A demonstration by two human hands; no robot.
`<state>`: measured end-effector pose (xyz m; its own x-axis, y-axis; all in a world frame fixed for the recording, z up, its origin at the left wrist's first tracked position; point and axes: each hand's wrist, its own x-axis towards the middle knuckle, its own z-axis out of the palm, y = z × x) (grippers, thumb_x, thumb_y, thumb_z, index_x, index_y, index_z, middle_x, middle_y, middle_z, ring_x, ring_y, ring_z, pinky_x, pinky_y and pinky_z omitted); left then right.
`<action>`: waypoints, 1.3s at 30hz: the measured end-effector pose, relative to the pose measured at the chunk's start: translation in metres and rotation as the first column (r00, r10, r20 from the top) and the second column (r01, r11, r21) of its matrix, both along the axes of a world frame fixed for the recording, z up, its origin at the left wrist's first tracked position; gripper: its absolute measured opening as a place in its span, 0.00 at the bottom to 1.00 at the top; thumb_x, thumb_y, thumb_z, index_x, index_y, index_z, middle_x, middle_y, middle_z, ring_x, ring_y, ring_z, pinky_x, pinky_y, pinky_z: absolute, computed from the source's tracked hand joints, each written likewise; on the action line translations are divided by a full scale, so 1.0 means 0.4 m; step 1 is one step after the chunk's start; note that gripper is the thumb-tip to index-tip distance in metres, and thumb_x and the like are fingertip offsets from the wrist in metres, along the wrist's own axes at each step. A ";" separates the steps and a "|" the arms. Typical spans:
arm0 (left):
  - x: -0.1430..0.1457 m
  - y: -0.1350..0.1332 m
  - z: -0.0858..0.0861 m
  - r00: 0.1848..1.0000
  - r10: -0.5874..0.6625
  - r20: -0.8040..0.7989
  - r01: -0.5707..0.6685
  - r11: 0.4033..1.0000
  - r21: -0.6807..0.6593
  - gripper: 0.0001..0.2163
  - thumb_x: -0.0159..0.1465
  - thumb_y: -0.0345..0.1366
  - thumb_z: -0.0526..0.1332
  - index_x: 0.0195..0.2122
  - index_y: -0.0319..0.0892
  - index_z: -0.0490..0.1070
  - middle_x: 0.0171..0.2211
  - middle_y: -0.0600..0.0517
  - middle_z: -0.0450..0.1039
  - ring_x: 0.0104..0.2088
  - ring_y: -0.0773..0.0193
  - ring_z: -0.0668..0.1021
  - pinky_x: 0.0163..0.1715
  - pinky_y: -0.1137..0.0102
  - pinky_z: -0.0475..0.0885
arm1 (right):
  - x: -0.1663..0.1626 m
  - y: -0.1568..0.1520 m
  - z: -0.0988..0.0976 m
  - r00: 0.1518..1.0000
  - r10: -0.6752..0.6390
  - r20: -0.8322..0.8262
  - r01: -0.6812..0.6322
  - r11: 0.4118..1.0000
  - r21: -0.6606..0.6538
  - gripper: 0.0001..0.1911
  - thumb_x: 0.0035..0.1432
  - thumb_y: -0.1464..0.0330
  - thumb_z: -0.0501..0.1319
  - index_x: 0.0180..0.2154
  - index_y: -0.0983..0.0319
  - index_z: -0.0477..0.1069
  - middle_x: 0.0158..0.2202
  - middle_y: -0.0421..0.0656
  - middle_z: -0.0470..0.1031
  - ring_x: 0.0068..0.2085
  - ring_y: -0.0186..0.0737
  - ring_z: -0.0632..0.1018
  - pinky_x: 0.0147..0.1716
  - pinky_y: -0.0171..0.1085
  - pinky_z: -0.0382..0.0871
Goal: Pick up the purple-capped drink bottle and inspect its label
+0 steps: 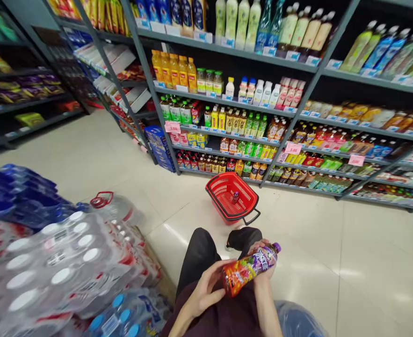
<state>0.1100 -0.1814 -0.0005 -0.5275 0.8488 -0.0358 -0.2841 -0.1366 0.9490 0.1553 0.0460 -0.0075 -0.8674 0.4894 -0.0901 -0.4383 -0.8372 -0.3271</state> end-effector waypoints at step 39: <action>-0.004 -0.001 0.028 0.989 -0.068 -0.131 0.021 0.944 -0.328 0.42 0.55 0.70 0.54 0.49 0.32 0.73 0.35 0.44 0.78 0.35 0.65 0.77 0.39 0.73 0.73 | -0.015 -0.045 0.149 0.907 -0.120 0.404 0.132 0.991 -0.002 0.31 0.66 0.45 0.50 0.33 0.66 0.71 0.33 0.44 0.73 0.37 0.32 0.76 0.50 0.41 0.78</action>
<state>0.1083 -0.1816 0.0106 -0.5088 0.8260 -0.2425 -0.1449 0.1955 0.9699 0.1493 0.0281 0.0520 -0.6859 0.5839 -0.4343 -0.3766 -0.7955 -0.4747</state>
